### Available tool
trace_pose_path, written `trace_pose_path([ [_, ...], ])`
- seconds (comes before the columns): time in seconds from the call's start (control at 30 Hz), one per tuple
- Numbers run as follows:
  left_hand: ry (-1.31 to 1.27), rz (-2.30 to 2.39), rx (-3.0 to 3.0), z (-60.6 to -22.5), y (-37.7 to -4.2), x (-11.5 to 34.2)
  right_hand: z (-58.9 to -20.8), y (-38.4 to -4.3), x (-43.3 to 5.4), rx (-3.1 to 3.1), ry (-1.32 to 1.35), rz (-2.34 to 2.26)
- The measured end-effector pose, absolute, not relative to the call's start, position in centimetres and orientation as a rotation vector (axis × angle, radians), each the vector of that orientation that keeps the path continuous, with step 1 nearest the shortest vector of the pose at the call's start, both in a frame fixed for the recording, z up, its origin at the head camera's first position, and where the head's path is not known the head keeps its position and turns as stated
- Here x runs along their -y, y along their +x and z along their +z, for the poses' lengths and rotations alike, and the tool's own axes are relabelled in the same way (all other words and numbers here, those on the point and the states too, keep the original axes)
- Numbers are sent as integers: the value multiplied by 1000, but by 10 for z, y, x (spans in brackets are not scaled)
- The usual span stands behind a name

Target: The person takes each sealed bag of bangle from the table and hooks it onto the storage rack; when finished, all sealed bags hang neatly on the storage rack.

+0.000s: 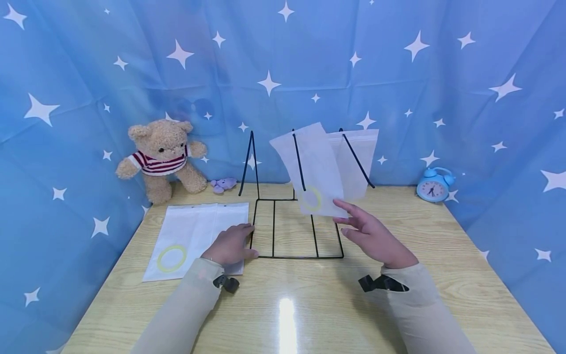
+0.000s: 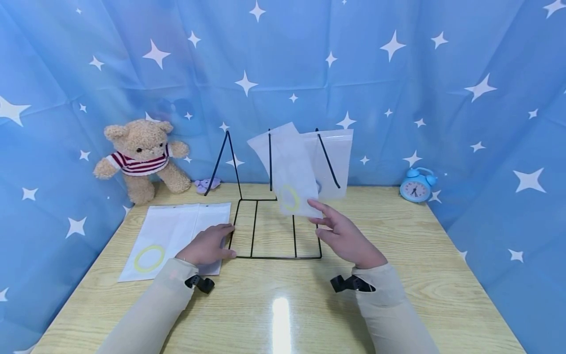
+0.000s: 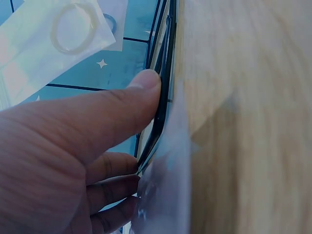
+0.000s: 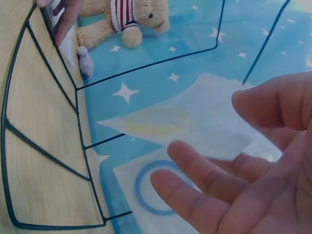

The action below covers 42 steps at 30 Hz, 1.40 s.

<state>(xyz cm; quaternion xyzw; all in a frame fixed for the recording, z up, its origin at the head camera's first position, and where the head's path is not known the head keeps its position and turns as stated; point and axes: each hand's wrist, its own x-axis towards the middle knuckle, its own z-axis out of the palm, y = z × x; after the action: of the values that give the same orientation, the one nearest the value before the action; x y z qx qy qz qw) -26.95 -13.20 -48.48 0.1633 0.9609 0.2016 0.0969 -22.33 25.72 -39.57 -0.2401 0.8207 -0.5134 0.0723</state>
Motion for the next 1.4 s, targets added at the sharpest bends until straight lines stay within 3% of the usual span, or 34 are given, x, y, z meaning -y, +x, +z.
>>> trace_pose_path([
  [0.57,471,594,-2834,-485,-270,133,-445,-255,-272,-2618,-266,-1247],
  [1.1,496,690,-2797,-481,-272,138,-470,-261,-274,-2555,-325,-1012],
  [1.27,536,874,-2802,-470,-277,164,-469,-261,-273,-2570,-332,-979],
  [1.4,425,932,-2812,-461,-284,201,-470,-262,-274,-2556,-331,-984],
])
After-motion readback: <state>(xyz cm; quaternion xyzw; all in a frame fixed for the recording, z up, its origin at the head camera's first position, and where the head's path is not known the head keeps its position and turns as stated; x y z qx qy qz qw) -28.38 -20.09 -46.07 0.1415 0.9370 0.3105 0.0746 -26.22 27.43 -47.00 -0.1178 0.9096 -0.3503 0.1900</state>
